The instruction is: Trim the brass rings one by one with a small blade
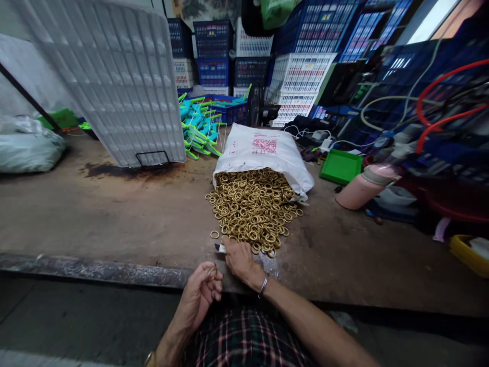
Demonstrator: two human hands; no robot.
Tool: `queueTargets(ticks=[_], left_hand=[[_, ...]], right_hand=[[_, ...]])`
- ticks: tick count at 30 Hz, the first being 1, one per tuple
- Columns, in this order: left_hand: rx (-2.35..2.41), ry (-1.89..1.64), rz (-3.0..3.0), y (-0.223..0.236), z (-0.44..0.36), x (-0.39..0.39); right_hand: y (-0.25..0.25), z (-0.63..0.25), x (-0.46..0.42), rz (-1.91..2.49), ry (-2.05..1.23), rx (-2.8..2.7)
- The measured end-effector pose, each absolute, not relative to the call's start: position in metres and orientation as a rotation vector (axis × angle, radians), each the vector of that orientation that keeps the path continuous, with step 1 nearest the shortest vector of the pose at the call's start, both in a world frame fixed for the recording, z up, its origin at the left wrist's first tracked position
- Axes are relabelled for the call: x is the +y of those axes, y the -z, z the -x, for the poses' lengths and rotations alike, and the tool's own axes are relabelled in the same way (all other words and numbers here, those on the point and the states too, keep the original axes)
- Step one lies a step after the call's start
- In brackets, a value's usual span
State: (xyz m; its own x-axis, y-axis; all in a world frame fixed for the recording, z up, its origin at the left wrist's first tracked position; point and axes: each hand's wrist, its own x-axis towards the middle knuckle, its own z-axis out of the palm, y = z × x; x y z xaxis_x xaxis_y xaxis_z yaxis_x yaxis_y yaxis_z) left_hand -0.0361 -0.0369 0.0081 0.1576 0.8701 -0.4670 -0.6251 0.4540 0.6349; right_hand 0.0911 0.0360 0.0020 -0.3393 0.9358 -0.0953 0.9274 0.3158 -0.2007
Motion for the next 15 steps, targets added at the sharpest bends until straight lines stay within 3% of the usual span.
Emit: queueTargets(ticks=[9,15], left_hand=[[0.843,-1.071,-0.13,-0.009,0.044,-0.024],[1.055,-1.076,-0.534,-0.006,0.028,-0.017]], right_hand=[[-0.001,-0.111,0.026,1.749,-0.461,-2.53],[0.005,-0.132,0.03,1.705,-0.73,-2.099]])
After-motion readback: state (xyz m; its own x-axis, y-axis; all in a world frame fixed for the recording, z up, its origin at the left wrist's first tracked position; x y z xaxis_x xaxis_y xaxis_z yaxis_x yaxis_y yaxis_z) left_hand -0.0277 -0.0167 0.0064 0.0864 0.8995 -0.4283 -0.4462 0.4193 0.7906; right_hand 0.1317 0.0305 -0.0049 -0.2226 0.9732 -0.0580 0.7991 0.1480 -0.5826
